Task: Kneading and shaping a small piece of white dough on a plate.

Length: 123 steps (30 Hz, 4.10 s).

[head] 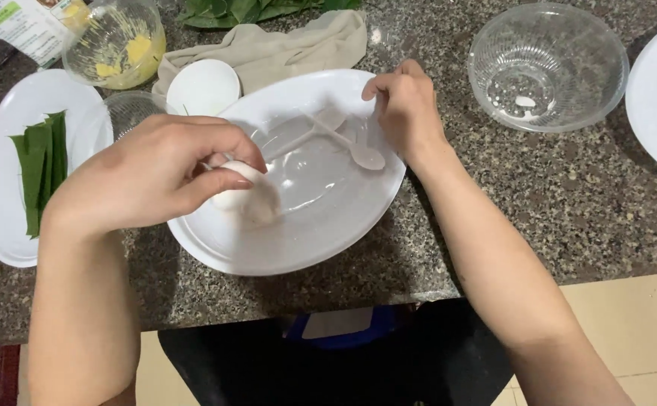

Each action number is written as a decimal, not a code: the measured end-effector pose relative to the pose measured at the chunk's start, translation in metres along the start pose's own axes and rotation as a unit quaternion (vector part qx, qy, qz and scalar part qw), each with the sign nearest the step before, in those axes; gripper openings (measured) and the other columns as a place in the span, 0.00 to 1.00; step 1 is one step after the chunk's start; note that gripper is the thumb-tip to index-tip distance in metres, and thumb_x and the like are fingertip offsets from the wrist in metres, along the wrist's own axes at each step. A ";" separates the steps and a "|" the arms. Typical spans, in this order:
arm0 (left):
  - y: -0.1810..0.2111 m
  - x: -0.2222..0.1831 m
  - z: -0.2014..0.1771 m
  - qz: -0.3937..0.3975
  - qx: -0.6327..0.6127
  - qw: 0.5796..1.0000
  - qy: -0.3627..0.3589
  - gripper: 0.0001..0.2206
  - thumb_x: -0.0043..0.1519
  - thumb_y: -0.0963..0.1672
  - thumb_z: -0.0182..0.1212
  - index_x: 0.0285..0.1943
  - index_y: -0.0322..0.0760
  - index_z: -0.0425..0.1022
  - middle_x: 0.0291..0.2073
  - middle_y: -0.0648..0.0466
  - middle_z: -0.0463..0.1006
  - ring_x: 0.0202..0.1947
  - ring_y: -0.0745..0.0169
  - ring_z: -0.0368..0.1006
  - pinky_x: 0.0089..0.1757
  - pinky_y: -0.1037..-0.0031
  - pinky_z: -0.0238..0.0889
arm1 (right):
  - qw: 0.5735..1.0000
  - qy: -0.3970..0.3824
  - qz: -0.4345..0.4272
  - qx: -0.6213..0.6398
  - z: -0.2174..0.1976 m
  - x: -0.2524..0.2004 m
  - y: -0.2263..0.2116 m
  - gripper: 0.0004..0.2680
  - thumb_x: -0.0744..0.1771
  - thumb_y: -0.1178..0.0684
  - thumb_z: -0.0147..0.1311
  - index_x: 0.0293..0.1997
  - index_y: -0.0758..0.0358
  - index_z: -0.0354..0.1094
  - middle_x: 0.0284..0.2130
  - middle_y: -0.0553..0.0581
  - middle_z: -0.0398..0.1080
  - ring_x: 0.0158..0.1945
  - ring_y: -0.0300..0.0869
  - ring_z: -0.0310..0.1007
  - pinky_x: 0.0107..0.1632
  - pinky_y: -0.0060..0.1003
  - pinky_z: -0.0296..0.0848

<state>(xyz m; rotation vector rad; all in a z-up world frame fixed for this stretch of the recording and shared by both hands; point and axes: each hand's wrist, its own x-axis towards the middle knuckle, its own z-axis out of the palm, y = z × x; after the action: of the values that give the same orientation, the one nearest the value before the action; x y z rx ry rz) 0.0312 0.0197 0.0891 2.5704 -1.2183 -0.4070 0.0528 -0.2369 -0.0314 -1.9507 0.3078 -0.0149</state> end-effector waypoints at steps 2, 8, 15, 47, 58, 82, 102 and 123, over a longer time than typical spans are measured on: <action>0.002 -0.004 -0.002 -0.004 -0.012 1.000 0.010 0.05 0.57 0.46 0.56 0.38 0.46 0.74 0.28 0.64 0.79 0.24 0.66 0.71 0.29 0.73 0.59 | 0.995 0.005 -0.081 -0.059 0.004 0.010 0.018 0.13 0.59 0.68 0.36 0.30 0.62 0.72 0.33 0.55 0.55 0.36 0.45 0.58 0.38 0.37 0.61; 0.007 -0.008 -0.011 0.046 -0.006 0.996 0.070 0.03 0.58 0.44 0.57 0.36 0.43 0.74 0.23 0.61 0.74 0.18 0.69 0.65 0.24 0.76 0.55 | 0.975 0.010 -0.185 -0.120 0.008 0.017 0.030 0.14 0.59 0.71 0.37 0.33 0.64 0.73 0.30 0.57 0.56 0.34 0.48 0.57 0.37 0.38 0.63; 0.006 0.024 0.002 0.059 -0.031 0.998 0.013 0.08 0.57 0.47 0.55 0.43 0.47 0.76 0.31 0.60 0.79 0.28 0.63 0.73 0.32 0.71 0.62 | 0.978 -0.002 -0.174 -0.115 0.007 0.012 0.024 0.14 0.57 0.73 0.38 0.33 0.66 0.72 0.31 0.58 0.56 0.35 0.48 0.57 0.40 0.40 0.64; 0.025 0.049 0.082 -0.155 -0.068 0.980 -0.103 0.10 0.57 0.45 0.52 0.44 0.37 0.70 0.38 0.52 0.70 0.36 0.57 0.69 0.37 0.67 0.63 | 0.944 0.050 -0.281 -0.165 0.012 0.029 0.051 0.11 0.62 0.71 0.43 0.33 0.65 0.74 0.28 0.58 0.57 0.31 0.49 0.59 0.30 0.40 0.65; 0.025 0.026 0.115 -0.055 -0.053 0.996 0.035 0.23 0.59 0.50 0.53 0.56 0.29 0.63 0.35 0.46 0.76 0.33 0.46 0.72 0.37 0.58 0.65 | 0.933 0.057 -0.314 -0.167 0.012 0.036 0.060 0.12 0.61 0.72 0.44 0.32 0.64 0.75 0.26 0.57 0.55 0.30 0.47 0.57 0.30 0.38 0.61; 0.038 0.032 0.094 0.017 -0.022 0.988 -0.151 0.30 0.58 0.57 0.49 0.59 0.32 0.58 0.55 0.38 0.62 0.49 0.36 0.65 0.44 0.49 0.59 | 0.927 0.057 -0.318 -0.193 0.013 0.030 0.048 0.13 0.59 0.72 0.46 0.30 0.60 0.77 0.26 0.59 0.61 0.30 0.48 0.60 0.30 0.39 0.63; 0.003 0.040 0.117 0.178 0.148 0.971 -0.057 0.25 0.44 0.57 0.68 0.38 0.40 0.67 0.40 0.53 0.70 0.46 0.52 0.67 0.41 0.62 0.59 | 0.909 0.027 -0.384 -0.158 0.014 0.033 0.056 0.11 0.61 0.73 0.48 0.32 0.65 0.75 0.27 0.60 0.57 0.27 0.48 0.58 0.27 0.37 0.58; -0.001 -0.038 0.160 0.129 0.178 0.976 0.001 0.37 0.61 0.61 0.32 0.67 0.28 0.47 0.65 0.39 0.50 0.67 0.43 0.42 0.63 0.57 0.31 | 0.909 0.055 -0.370 -0.182 0.015 0.034 0.058 0.15 0.58 0.71 0.43 0.32 0.57 0.76 0.27 0.56 0.55 0.29 0.46 0.57 0.31 0.37 0.58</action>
<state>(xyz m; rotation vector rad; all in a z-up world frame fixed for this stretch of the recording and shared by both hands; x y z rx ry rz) -0.0489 0.0311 -0.0546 2.6358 -1.7350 -0.1397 0.0764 -0.2516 -0.0950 -2.3352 -0.4047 -0.6016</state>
